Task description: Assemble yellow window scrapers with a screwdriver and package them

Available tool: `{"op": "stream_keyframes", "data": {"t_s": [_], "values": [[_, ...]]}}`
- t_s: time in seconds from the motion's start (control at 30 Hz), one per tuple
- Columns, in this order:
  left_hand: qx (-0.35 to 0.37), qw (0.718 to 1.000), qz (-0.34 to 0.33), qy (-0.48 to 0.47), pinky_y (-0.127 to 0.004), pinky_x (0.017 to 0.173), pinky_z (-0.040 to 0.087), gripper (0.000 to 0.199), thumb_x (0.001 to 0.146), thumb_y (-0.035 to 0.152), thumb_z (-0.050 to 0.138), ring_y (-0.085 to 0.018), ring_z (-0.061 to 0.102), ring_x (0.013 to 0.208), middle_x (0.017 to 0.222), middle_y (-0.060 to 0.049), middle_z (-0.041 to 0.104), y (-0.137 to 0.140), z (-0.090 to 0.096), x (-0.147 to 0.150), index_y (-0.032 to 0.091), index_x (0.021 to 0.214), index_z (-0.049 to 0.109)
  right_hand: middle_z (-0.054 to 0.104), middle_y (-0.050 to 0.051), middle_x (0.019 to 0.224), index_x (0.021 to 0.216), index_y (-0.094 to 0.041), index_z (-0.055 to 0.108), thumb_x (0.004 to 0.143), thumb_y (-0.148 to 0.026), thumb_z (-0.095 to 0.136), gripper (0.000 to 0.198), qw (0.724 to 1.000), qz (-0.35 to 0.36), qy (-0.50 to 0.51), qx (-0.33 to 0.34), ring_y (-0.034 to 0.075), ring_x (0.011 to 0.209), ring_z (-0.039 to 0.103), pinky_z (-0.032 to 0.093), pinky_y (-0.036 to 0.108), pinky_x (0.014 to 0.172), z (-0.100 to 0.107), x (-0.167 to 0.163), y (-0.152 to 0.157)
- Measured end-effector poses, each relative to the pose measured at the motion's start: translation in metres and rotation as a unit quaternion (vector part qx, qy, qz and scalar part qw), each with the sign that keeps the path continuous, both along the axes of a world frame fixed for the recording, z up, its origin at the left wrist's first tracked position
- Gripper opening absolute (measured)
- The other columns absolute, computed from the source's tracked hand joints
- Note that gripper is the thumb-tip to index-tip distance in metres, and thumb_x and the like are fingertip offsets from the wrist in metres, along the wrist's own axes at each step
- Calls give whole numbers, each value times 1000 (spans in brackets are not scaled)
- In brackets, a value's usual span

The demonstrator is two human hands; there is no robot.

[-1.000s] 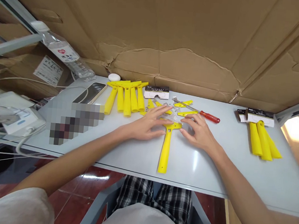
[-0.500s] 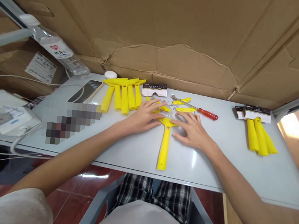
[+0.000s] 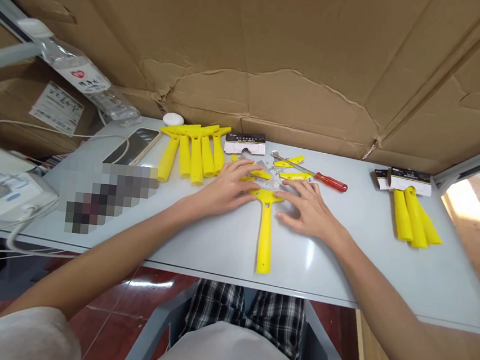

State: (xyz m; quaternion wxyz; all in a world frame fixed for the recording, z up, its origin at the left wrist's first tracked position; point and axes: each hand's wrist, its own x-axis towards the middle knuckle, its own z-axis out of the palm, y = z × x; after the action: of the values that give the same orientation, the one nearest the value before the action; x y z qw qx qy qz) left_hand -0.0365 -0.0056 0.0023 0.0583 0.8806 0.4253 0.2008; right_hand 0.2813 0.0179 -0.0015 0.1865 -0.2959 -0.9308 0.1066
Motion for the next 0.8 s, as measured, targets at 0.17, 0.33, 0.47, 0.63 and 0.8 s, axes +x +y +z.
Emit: {"op": "stream_keyframes", "data": {"t_s": [0.17, 0.33, 0.47, 0.63, 0.8], "values": [[-4, 1000, -3, -8, -73, 129, 40, 26, 107, 35, 69, -44, 42, 162, 170, -15, 57, 1, -2, -1, 21, 121, 85, 65, 15, 159, 132, -29, 80, 105, -46, 70, 33, 1000, 6, 22, -5, 41, 144, 61, 45, 64, 114, 1, 1, 1], [-14, 1000, -1, -8, -74, 129, 38, 27, 107, 37, 67, -43, 41, 163, 171, -14, 56, 2, -3, -1, 23, 122, 85, 66, 15, 157, 133, -29, 80, 105, -46, 71, 34, 1000, 4, 27, -8, 40, 142, 62, 46, 62, 112, 2, 2, 1], [-16, 1000, -1, -8, -74, 127, 39, 29, 109, 37, 64, -44, 40, 163, 171, -14, 57, 2, -4, -1, 23, 123, 85, 65, 14, 158, 132, -30, 80, 105, -46, 72, 33, 1000, 8, 17, -6, 40, 142, 61, 45, 61, 112, 1, 1, 1], [-14, 1000, -5, -11, -72, 129, 38, 28, 109, 37, 65, -43, 42, 162, 169, -15, 58, 2, -4, -1, 22, 121, 85, 65, 15, 159, 141, -29, 77, 103, -45, 73, 42, 1000, 8, 2, -4, 41, 143, 60, 43, 63, 114, -1, -1, 1], [-19, 1000, -5, -23, -72, 130, 38, 27, 108, 36, 66, -43, 43, 161, 167, -14, 60, 3, -4, 0, 23, 121, 86, 65, 14, 158, 138, -29, 78, 103, -46, 72, 40, 1000, 5, 2, -12, 41, 143, 59, 42, 62, 114, 0, -1, 1]]}}
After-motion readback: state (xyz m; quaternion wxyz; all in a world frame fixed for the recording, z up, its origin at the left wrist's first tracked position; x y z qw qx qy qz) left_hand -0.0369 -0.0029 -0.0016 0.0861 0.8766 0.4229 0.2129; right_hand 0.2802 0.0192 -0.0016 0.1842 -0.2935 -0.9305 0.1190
